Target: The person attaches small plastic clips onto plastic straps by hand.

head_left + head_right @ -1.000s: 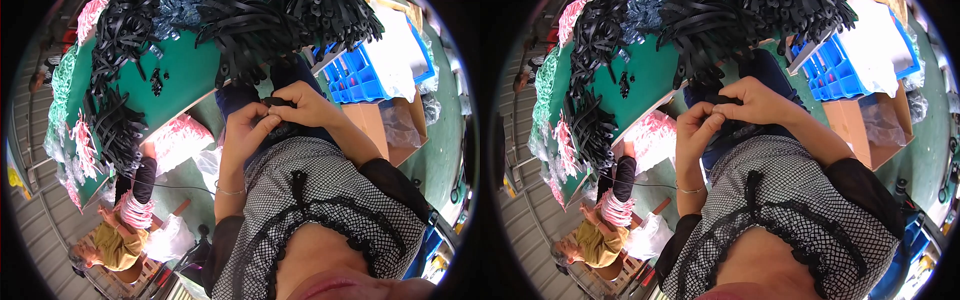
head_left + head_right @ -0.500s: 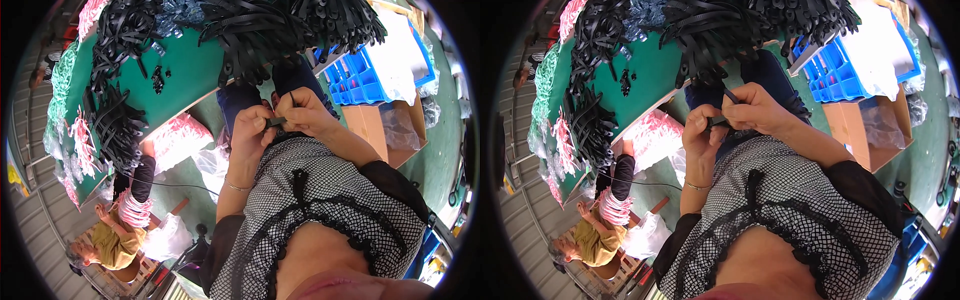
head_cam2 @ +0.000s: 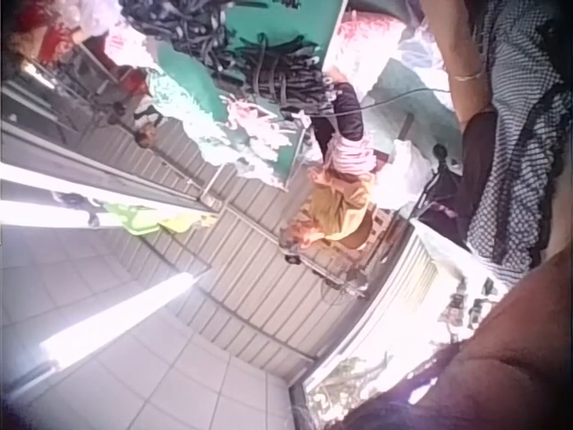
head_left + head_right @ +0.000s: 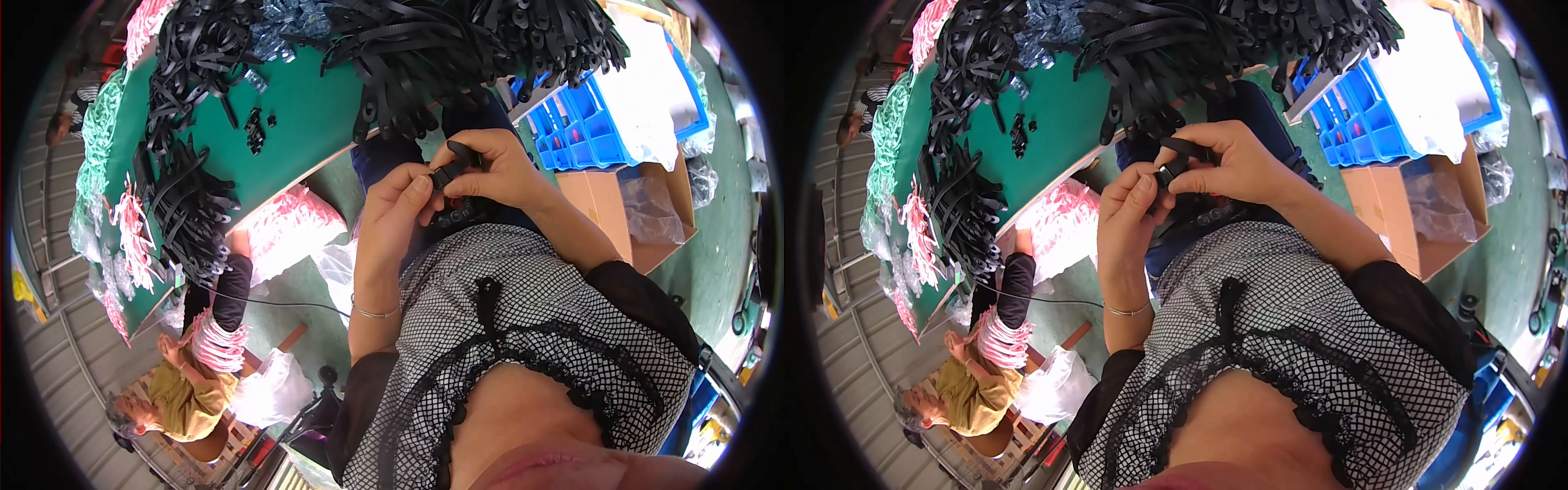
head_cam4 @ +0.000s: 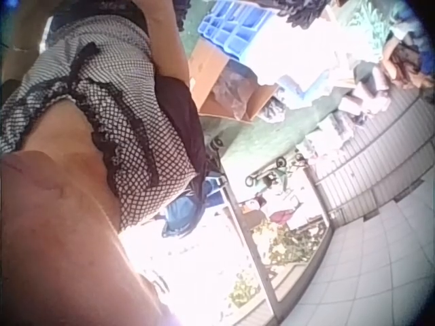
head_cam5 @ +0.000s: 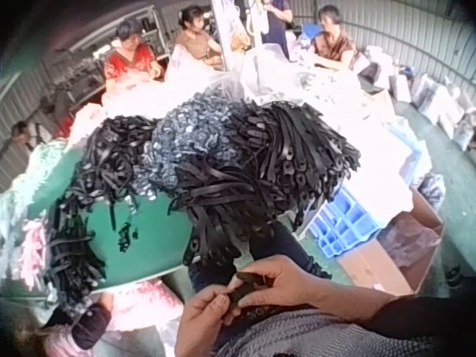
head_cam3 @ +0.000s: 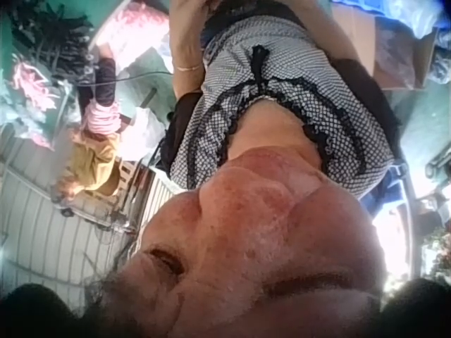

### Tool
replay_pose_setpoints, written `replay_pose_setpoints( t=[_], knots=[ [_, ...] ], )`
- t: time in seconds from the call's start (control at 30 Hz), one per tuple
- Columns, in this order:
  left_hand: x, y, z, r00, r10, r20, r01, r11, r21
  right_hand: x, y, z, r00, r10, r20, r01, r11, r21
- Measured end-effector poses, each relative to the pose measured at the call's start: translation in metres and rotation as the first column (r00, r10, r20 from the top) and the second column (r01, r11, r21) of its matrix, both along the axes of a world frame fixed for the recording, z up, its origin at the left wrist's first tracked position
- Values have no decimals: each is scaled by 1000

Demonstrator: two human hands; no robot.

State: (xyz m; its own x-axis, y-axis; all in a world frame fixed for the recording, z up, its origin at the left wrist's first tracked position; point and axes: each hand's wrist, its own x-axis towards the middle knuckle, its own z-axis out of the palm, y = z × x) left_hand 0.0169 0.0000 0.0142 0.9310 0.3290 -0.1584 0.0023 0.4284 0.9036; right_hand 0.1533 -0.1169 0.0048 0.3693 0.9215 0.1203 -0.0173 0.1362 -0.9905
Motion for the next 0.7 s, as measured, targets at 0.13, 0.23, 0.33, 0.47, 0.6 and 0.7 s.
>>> replay_pose_setpoints(
  t=[0.13, 0.23, 0.33, 0.47, 0.6, 0.7],
  knots=[
    [-1, 2, 0, 1000, -19, 13, 20, 998, -59, -5, 1, -4, 977, -27, -211, 40, 997, 60],
    [2, 0, -4, 1000, -7, 25, 10, 992, -125, -6, 2, -7, 962, -67, -263, 80, 996, 41],
    [4, -1, -14, 994, 36, 99, -9, 963, -269, -2, 2, -6, 985, -124, -120, 122, 992, -26],
    [7, -1, -24, 957, 208, 203, -60, 825, -562, -4, 1, 1, 988, -157, 0, 156, 980, -122],
    [15, -11, -9, 890, 449, 81, -315, 733, -603, -3, 2, 2, 981, -43, 189, 55, 997, -55],
    [11, -5, -6, 901, 405, 156, -336, 879, -338, -2, 2, 7, 991, 9, -134, -9, 1000, 2]
  ],
)
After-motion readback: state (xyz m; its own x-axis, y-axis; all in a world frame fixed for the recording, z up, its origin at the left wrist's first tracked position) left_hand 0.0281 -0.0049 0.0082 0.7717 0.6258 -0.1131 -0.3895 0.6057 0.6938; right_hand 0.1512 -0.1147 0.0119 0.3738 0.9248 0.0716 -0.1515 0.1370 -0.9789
